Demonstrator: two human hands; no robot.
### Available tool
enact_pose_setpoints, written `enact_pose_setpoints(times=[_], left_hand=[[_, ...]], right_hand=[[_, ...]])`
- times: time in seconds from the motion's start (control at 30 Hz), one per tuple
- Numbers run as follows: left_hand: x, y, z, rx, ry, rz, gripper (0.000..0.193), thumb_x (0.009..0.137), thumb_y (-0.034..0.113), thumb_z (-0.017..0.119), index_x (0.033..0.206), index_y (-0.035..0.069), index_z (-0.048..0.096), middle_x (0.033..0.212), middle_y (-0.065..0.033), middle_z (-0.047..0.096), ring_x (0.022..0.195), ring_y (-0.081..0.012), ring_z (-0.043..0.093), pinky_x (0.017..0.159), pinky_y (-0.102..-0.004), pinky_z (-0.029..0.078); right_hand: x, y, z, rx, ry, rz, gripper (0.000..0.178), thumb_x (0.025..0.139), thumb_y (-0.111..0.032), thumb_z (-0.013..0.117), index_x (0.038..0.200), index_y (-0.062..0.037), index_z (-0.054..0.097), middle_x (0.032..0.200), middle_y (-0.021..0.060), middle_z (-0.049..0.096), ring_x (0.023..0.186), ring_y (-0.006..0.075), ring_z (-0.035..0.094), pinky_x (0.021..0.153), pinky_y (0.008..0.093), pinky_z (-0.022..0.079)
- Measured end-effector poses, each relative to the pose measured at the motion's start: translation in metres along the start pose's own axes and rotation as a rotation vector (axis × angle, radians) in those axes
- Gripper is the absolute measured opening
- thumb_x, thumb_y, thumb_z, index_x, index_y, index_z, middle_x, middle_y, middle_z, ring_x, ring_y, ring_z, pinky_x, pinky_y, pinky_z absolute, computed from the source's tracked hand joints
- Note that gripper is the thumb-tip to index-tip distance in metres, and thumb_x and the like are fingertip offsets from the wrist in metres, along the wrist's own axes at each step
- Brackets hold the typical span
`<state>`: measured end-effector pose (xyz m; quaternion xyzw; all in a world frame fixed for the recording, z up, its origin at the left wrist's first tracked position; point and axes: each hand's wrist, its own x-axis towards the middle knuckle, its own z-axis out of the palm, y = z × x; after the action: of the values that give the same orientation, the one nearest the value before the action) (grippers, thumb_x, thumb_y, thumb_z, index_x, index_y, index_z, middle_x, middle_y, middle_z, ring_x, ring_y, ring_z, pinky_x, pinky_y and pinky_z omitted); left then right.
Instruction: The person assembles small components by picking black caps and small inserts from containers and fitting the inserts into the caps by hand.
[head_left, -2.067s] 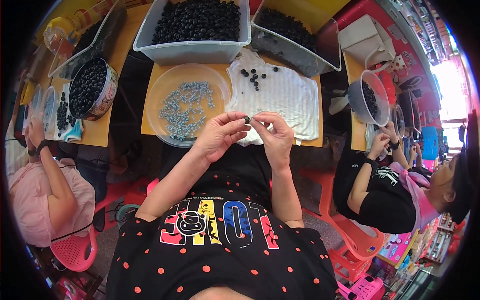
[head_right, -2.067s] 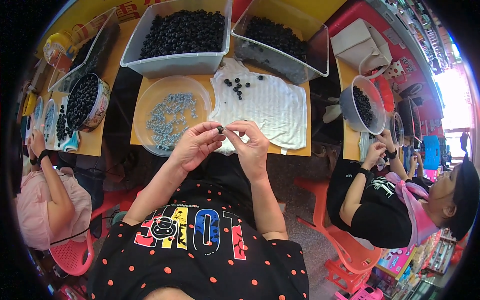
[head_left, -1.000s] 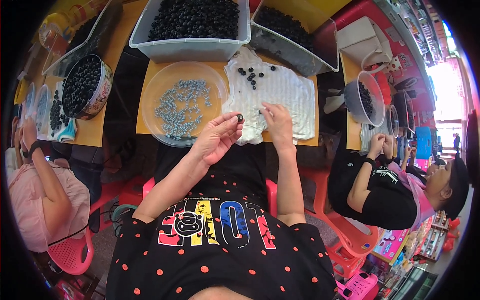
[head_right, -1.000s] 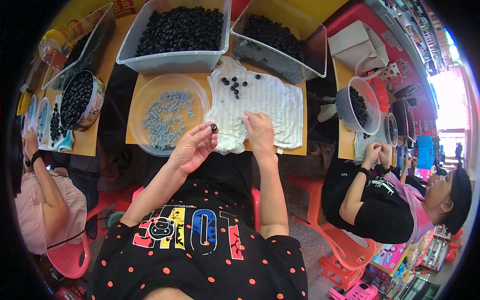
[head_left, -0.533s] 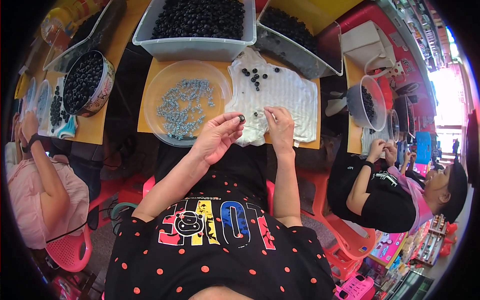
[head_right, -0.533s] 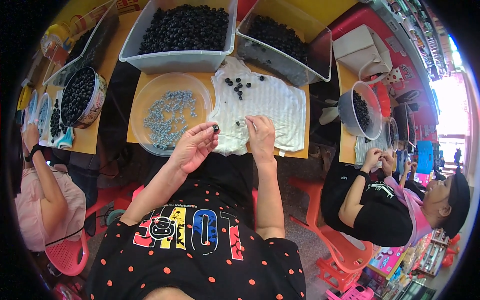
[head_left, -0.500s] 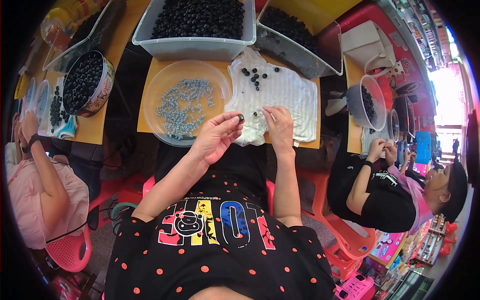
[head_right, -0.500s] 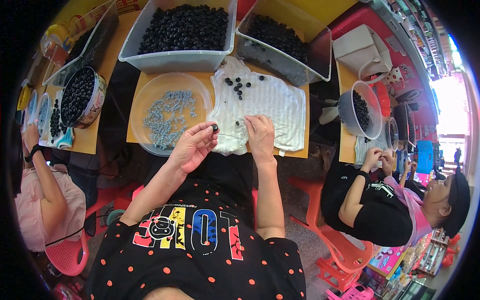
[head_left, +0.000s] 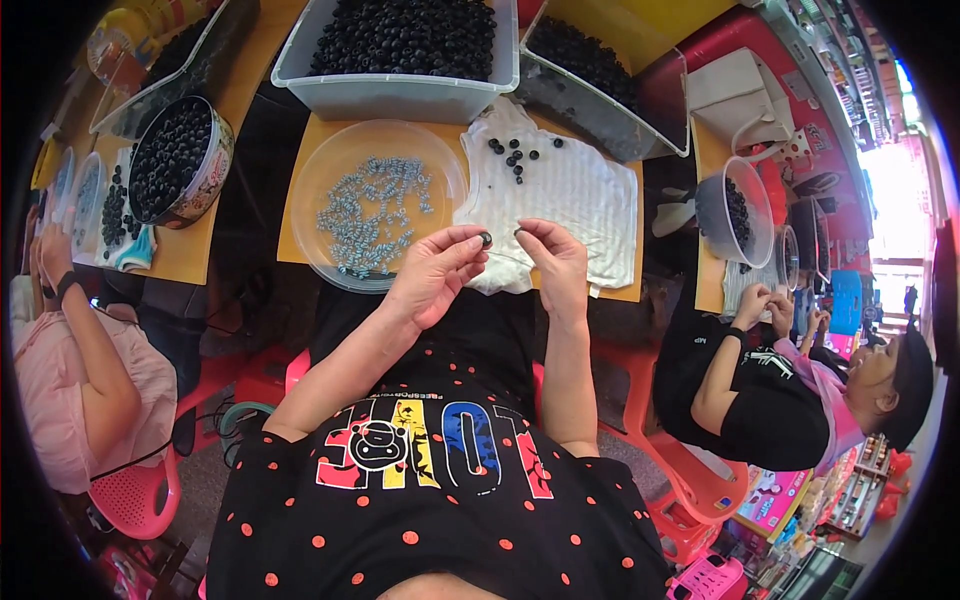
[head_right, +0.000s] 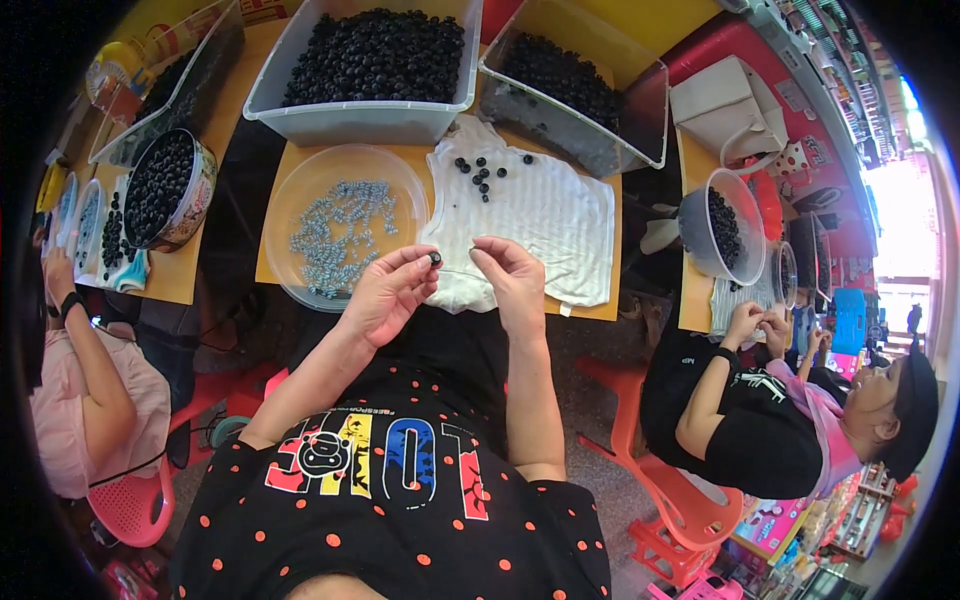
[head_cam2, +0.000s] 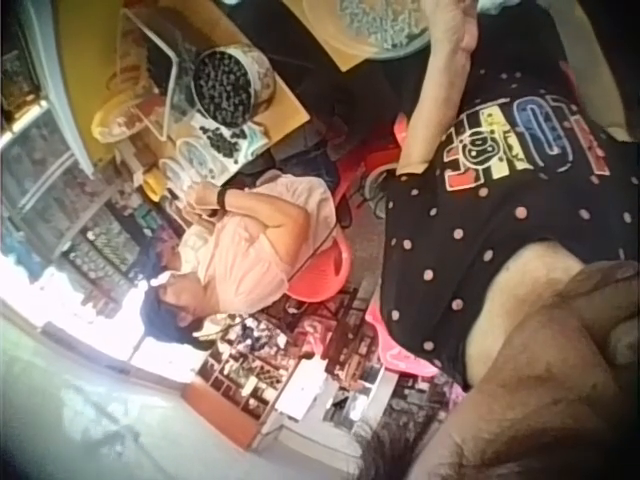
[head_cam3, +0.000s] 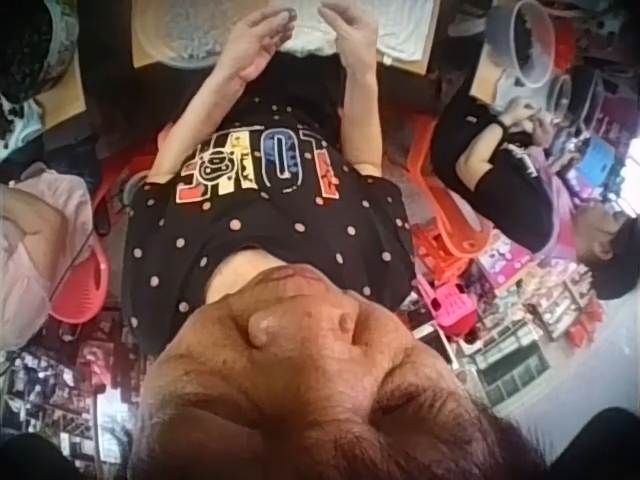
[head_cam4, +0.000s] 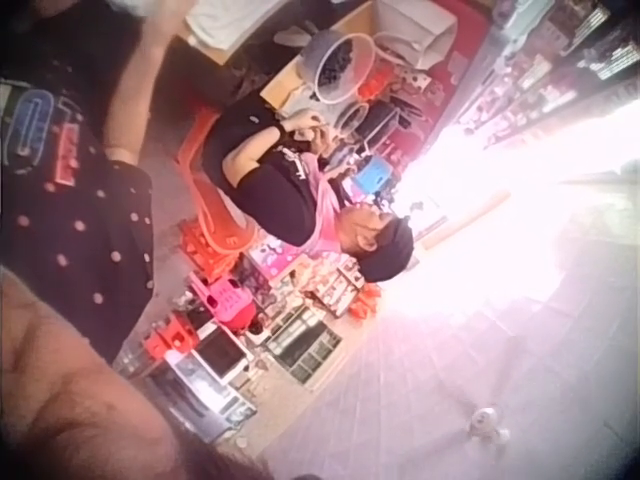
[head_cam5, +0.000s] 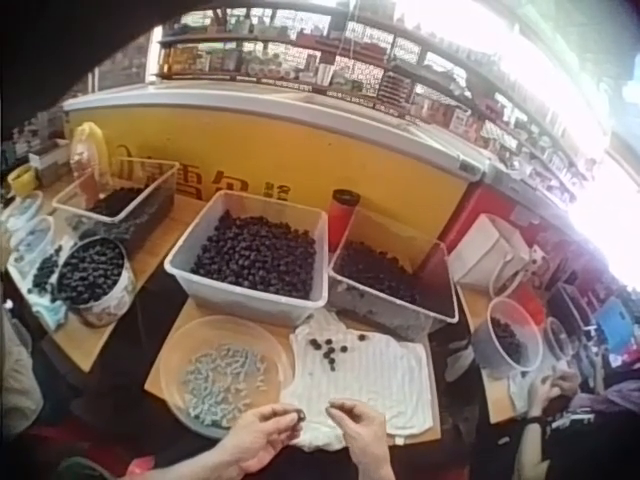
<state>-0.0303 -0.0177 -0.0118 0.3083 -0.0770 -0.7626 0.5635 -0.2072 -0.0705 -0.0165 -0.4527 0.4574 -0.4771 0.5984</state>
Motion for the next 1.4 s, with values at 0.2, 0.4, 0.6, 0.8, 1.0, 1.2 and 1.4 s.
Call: enact_pose_setpoints(times=[0.2,0.4,0.6,0.8,1.0,1.2,1.4], left_hand=[[-0.003,-0.001,0.006,0.053,-0.03,0.037,0.016,0.087,0.006,0.063,0.102,0.001,0.063,0.092,-0.0049,0.065,0.082,-0.0127,0.062,0.076,-0.0249,0.052],[-0.004,-0.001,0.007,0.092,-0.059,0.099,0.017,0.086,0.005,0.063,0.103,0.001,0.064,0.093,-0.0051,0.065,0.081,-0.012,0.062,0.076,-0.0249,0.052],[-0.005,-0.003,0.005,0.167,-0.072,0.154,0.019,0.086,0.005,0.063,0.104,0.001,0.064,0.093,-0.0054,0.065,0.082,-0.0109,0.062,0.077,-0.0242,0.051],[-0.005,0.003,0.001,0.189,-0.1,0.087,0.019,0.086,0.004,0.063,0.105,0.0,0.064,0.095,-0.0055,0.065,0.083,-0.0103,0.061,0.076,-0.0233,0.051],[-0.002,0.01,-0.006,0.16,-0.196,-0.042,0.02,0.085,0.005,0.064,0.104,0.002,0.06,0.09,-0.0035,0.063,0.08,-0.0101,0.061,0.073,-0.0227,0.051],[-0.001,0.012,-0.007,0.134,-0.26,-0.187,0.034,0.083,0.005,0.067,0.11,0.005,0.046,0.086,-0.004,0.063,0.074,-0.0109,0.06,0.069,-0.0215,0.05],[-0.003,0.016,-0.011,0.222,-0.277,-0.297,0.036,0.081,0.003,0.069,0.109,0.004,0.047,0.083,-0.0045,0.063,0.071,-0.0111,0.06,0.066,-0.0212,0.05]], right_hand=[[-0.023,-0.011,0.019,0.157,-0.033,-0.071,0.015,0.078,0.005,0.069,0.092,0.0016,0.065,0.087,0.0052,0.066,0.081,0.0099,0.061,0.076,0.0216,0.048],[-0.03,-0.02,0.032,-0.1,-0.009,-0.257,0.016,0.076,0.005,0.071,0.09,0.0007,0.065,0.085,0.0033,0.064,0.074,0.0081,0.056,0.07,0.0208,0.046],[-0.032,-0.021,0.032,-0.182,-0.023,-0.272,0.014,0.073,0.004,0.073,0.084,-0.0001,0.066,0.082,0.0047,0.065,0.073,0.0082,0.055,0.067,0.0208,0.045],[-0.031,-0.019,0.027,-0.43,-0.066,-0.477,0.017,0.068,0.003,0.076,0.082,-0.0014,0.066,0.08,0.0047,0.065,0.073,0.0122,0.057,0.067,0.0238,0.046],[-0.029,-0.023,0.024,-0.36,-0.135,-0.301,0.024,0.067,-0.004,0.078,0.088,-0.0029,0.066,0.087,0.0048,0.064,0.084,0.0141,0.059,0.072,0.0265,0.046],[-0.03,-0.019,0.016,-0.299,-0.377,-0.261,0.029,0.07,-0.005,0.075,0.098,-0.004,0.068,0.095,0.0059,0.067,0.089,0.015,0.06,0.076,0.0265,0.047],[-0.042,-0.022,0.015,-0.431,-0.377,-0.262,0.025,0.071,-0.003,0.075,0.095,-0.0028,0.069,0.088,0.006,0.068,0.084,0.0145,0.061,0.07,0.0256,0.049]])
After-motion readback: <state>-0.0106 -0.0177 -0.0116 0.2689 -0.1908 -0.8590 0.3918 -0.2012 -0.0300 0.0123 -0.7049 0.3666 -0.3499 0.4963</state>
